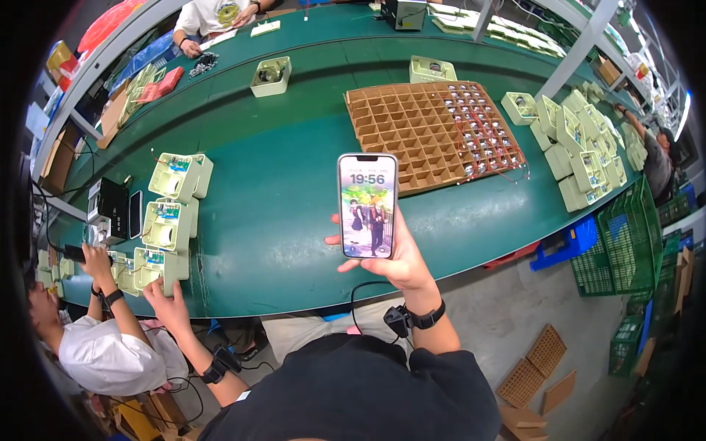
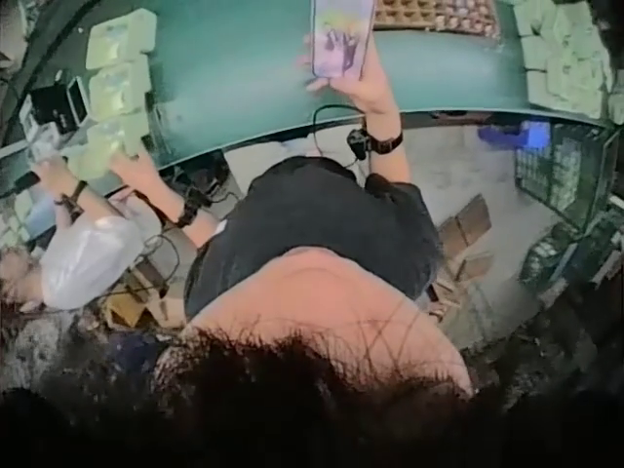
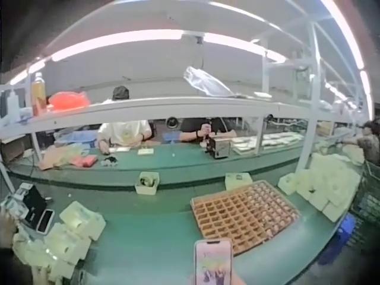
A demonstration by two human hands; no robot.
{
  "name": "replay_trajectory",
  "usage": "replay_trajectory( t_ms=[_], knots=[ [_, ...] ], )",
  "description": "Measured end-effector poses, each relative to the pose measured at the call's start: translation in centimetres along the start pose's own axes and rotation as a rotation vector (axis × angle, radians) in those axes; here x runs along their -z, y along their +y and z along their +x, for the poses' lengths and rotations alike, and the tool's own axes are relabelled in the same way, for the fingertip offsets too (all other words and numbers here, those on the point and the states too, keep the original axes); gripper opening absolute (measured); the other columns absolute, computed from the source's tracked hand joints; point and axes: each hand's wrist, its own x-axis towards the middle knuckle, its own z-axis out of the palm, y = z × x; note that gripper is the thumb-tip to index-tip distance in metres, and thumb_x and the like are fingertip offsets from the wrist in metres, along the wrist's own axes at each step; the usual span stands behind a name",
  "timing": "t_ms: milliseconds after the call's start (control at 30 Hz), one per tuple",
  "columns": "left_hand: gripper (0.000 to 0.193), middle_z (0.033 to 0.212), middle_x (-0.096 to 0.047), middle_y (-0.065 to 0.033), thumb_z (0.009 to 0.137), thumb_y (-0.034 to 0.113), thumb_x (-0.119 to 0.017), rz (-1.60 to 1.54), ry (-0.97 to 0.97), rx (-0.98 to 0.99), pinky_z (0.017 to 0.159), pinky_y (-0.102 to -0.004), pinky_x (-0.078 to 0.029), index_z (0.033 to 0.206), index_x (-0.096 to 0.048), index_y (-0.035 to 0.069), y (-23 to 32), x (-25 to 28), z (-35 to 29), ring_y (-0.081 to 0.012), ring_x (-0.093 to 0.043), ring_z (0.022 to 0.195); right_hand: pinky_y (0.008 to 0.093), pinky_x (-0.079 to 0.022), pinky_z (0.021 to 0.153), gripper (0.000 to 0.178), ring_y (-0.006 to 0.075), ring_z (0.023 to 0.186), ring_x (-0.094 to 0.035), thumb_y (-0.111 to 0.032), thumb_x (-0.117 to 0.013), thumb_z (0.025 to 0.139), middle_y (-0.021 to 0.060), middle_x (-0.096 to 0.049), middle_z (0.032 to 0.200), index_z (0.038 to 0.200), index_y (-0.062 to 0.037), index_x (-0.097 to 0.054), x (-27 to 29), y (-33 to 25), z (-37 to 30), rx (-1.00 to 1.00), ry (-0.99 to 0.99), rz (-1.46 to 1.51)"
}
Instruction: The person picks up a speaker from a tray, places it into a plastic housing, and connects its wire to a circuit board. After repeating this, they lift a new tray of speakers from a cardboard box and place it on the workbench to continue the assembly.
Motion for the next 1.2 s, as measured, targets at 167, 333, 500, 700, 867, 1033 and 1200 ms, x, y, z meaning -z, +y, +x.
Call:
replay_trajectory(
  t_ms=[167, 333, 500, 700, 867, 1033, 1200],
  knots=[
    [0.031, 0.118, -0.059, -0.0167, 0.094, 0.016, -0.073, -0.127, 0.004, -0.022, 0.079, -0.037, -0.052, 0.117, -0.063, -0.001, 1.0, 2.2, 0.0, -0.031, -0.063, 0.102, 0.0581, -0.065, 0.082, 0.084, 0.0544, 0.13, -0.056, -0.022, -0.062, 0.098, 0.0331, -0.045, 0.151, 0.165, -0.0121, -0.012, 1.3, 0.0, -0.5, -0.053, 0.056, 0.008],
    [0.024, 0.115, -0.062, -0.0169, 0.094, 0.013, -0.072, -0.303, -0.1, 0.034, 0.081, -0.0381, -0.052, 0.112, -0.063, -0.002, 4.7, 6.4, -1.7, -0.0341, -0.064, 0.101, 0.0708, -0.055, 0.095, 0.076, 0.0564, 0.13, -0.055, -0.055, -0.044, 0.107, 0.0302, -0.047, 0.15, 0.164, -0.0127, -0.019, 1.2, -0.4, -1.1, -0.014, 0.101, 0.348],
    [0.017, 0.115, -0.065, -0.0156, 0.092, 0.006, -0.069, -0.437, -0.148, -0.146, 0.076, -0.0385, -0.051, 0.107, -0.064, -0.001, 8.2, 6.3, -4.1, -0.0348, -0.064, 0.099, 0.0749, -0.044, 0.106, 0.076, 0.0552, 0.128, -0.057, -0.065, -0.032, 0.108, 0.0295, -0.054, 0.143, 0.159, -0.009, -0.035, 3.6, -0.6, -1.6, 0.03, 0.071, 0.511],
    [0.017, 0.116, -0.065, -0.0153, 0.085, 0.0, -0.07, -0.564, -0.311, -0.435, 0.084, -0.0404, -0.049, 0.1, -0.064, 0.0, 10.9, 3.0, -5.8, -0.0345, -0.063, 0.1, 0.0641, -0.052, 0.103, 0.076, 0.0489, 0.112, -0.066, -0.063, -0.026, 0.109, 0.0282, -0.062, 0.132, 0.153, -0.0036, -0.043, 5.3, -1.4, -3.6, -0.057, 0.2, 0.29],
    [0.014, 0.125, -0.061, -0.0176, 0.085, -0.001, -0.071, -0.618, -0.507, -0.53, 0.091, -0.0424, -0.047, 0.098, -0.066, 0.0, 12.3, 0.6, -5.6, -0.0331, -0.06, 0.104, 0.0492, -0.059, 0.088, 0.069, 0.0356, 0.091, -0.071, -0.057, -0.034, 0.111, 0.0225, -0.07, 0.117, 0.14, 0.0028, -0.054, 7.6, -3.7, -5.6, -0.343, 0.587, -0.136],
    [0.023, 0.135, -0.055, -0.0204, 0.09, 0.004, -0.068, -0.685, -0.516, -0.415, 0.097, -0.0445, -0.046, 0.113, -0.066, 0.001, 13.0, -1.4, -5.1, -0.0361, -0.058, 0.112, 0.0371, -0.055, 0.067, 0.061, 0.0242, 0.074, -0.069, -0.051, -0.052, 0.109, 0.0151, -0.076, 0.092, 0.11, 0.0064, -0.071, 15.9, -2.7, -7.2, -0.226, 0.699, -0.938],
    [0.037, 0.14, -0.051, -0.0228, 0.096, 0.009, -0.061, -0.694, -0.42, -0.366, 0.106, -0.0468, -0.042, 0.132, -0.058, 0.002, 15.0, -2.6, -4.8, -0.0407, -0.054, 0.123, 0.0365, -0.05, 0.062, 0.054, 0.0248, 0.062, -0.064, -0.048, -0.065, 0.102, 0.0138, -0.07, 0.071, 0.088, 0.0037, -0.073, 15.8, -6.3, -4.1, -0.313, 0.686, -1.581]
  ],
)
